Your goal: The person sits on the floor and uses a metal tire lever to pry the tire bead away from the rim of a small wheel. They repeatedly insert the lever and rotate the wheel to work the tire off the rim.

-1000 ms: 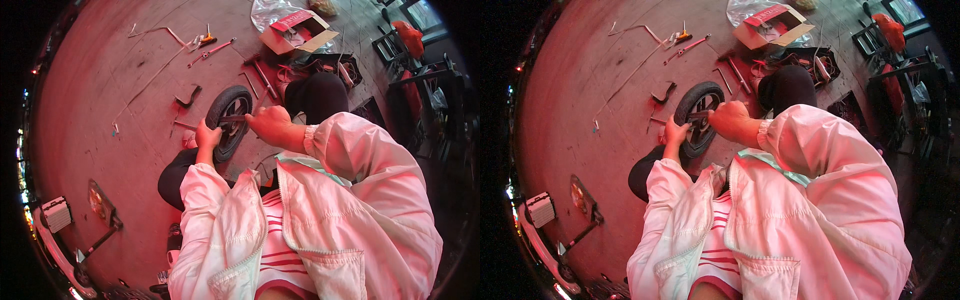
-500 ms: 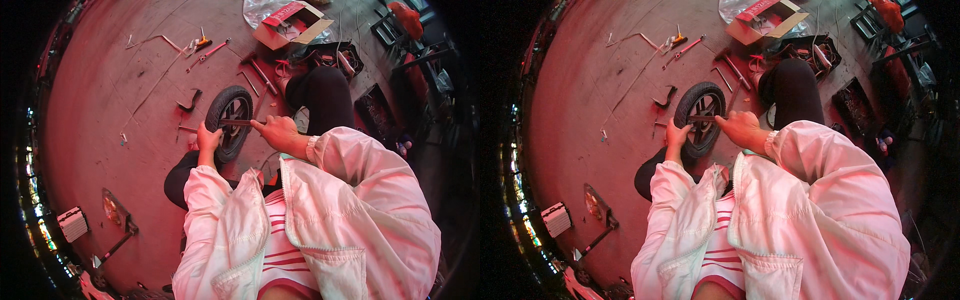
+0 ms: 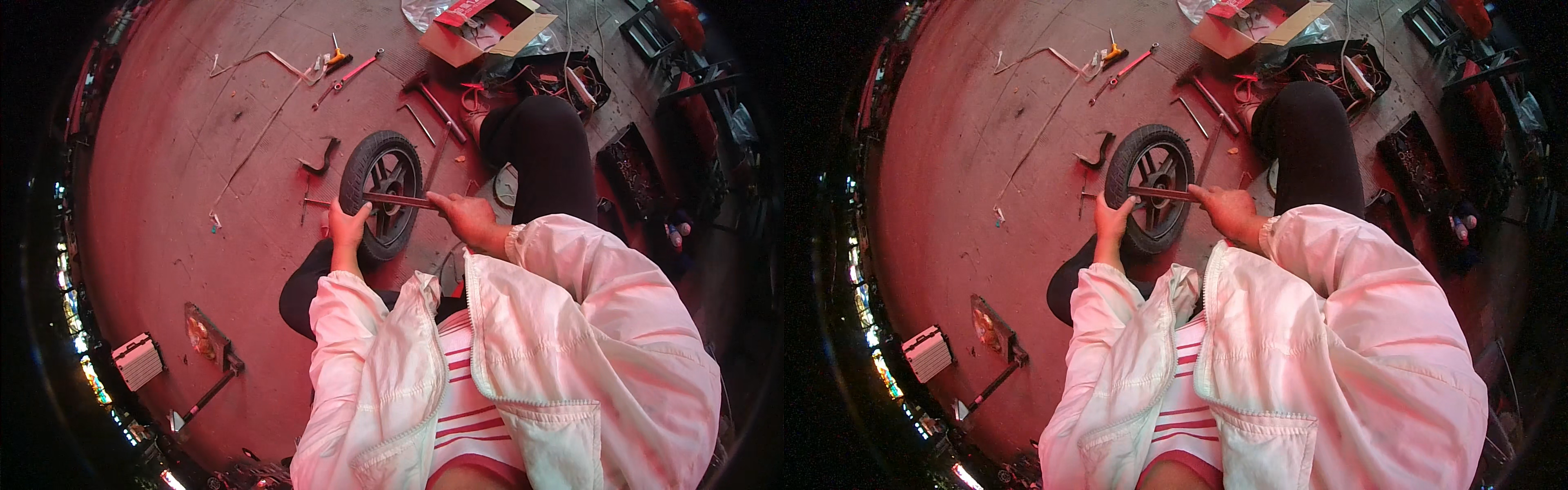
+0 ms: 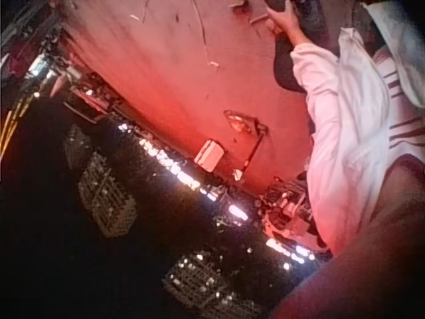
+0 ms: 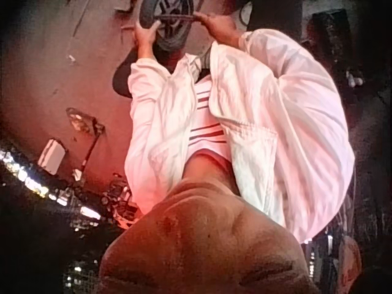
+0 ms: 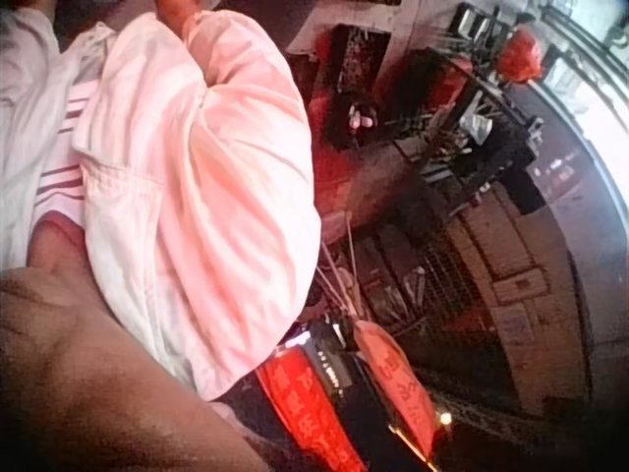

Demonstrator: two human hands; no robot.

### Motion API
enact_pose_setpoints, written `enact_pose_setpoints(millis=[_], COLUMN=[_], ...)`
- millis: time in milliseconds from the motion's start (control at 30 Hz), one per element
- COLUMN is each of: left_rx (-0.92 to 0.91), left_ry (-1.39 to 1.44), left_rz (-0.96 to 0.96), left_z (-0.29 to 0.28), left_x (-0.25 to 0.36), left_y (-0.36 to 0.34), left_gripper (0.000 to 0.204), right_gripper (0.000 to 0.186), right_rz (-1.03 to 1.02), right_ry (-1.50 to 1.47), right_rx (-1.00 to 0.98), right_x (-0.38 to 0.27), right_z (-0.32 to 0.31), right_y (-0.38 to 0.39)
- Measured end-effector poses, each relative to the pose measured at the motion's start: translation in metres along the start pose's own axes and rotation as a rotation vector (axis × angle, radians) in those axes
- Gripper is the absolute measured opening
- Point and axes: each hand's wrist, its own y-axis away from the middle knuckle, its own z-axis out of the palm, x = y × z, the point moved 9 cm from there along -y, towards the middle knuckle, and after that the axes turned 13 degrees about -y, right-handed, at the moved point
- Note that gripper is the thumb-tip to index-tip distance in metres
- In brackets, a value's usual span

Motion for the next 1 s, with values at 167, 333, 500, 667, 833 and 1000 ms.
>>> enact_pose_setpoints(millis=[167, 333, 500, 667, 833, 1000], left_rx=[0.008, 0.023, 0.018, 0.036, -0.011, -0.007], left_ry=[0.011, 0.018, -0.153, -0.164, -0.184, -0.232], left_rz=[-0.004, 0.093, 0.123, 0.158, 0.171, 0.080], left_z=[0.000, -0.001, -0.004, -0.007, 0.005, 0.018], left_x=[-0.001, -0.006, 0.026, 0.045, 0.056, 0.037], left_y=[0.000, 0.009, 0.028, 0.056, 0.079, 0.093], left_gripper=[0.073, 0.088, 0.096, 0.098, 0.094, 0.084], right_gripper=[0.021, 0.015, 0.019, 0.018, 0.013, 0.008], right_rz=[0.009, 0.020, -0.066, -0.347, -0.611, -0.620], right_ry=[-0.032, 0.077, 0.432, 0.673, 0.894, 0.843], right_rx=[0.007, -0.077, -0.053, 0.038, 0.219, 0.149], right_x=[0.045, 0.065, 0.073, 0.039, -0.002, -0.018], right_z=[0.029, 0.037, 0.021, -0.007, -0.068, -0.120], right_y=[-0.022, -0.057, -0.103, -0.148, -0.179, -0.164])
